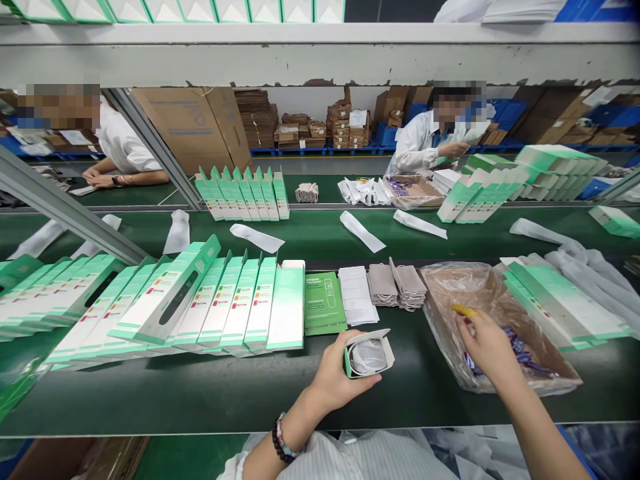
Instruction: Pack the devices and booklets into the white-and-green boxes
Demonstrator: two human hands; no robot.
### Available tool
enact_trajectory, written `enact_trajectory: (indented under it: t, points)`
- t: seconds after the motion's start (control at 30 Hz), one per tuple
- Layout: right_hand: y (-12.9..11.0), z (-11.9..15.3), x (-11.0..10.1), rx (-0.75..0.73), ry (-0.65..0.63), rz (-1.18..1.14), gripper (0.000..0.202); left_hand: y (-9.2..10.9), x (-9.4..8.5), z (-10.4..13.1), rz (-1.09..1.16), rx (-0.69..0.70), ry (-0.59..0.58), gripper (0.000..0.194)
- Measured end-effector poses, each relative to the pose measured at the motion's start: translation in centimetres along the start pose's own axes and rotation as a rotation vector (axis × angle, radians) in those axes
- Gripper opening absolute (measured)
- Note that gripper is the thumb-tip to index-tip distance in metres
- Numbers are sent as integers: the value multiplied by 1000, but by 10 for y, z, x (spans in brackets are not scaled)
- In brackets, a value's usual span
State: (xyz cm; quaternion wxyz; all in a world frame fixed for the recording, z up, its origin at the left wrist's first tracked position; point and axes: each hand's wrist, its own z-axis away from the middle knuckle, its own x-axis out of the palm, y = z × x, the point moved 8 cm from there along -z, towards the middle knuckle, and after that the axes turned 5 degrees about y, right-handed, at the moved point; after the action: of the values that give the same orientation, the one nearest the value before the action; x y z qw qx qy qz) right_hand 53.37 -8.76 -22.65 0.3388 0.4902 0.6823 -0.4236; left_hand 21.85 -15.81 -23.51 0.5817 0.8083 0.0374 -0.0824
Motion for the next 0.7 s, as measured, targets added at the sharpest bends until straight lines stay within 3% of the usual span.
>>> enact_trajectory:
  t: [0.07, 0.1, 0.17, 0.2, 0.27, 0.33, 0.5, 0.7]
  points:
    - [-55, 9, -42, -145, 257, -141, 24, 0, 1, 0, -5, 1, 11, 62]
    - [-94, 18, -60, -328, 333, -263, 19, 1, 1, 0, -4, 4, 16, 62]
    - [-171, 40, -76, -694, 243, -351, 25, 2, 2, 0, 6, 5, 16, 62]
    - [-199, 49, -81, -784, 222, -362, 23, 2, 3, 1, 12, 0, 12, 61]
    - [-233, 56, -81, -819, 189, -355, 19, 2, 4, 1, 22, -22, -3, 59]
    - [-243, 57, -74, -770, 185, -367, 18, 1, 5, 1, 22, -28, -17, 58]
    - [-236, 58, -56, -681, 174, -405, 11, 4, 6, 0, 10, 9, -39, 56]
    - [-243, 57, -55, -679, 49, -366, 18, 4, 6, 0, 48, 0, -21, 60]
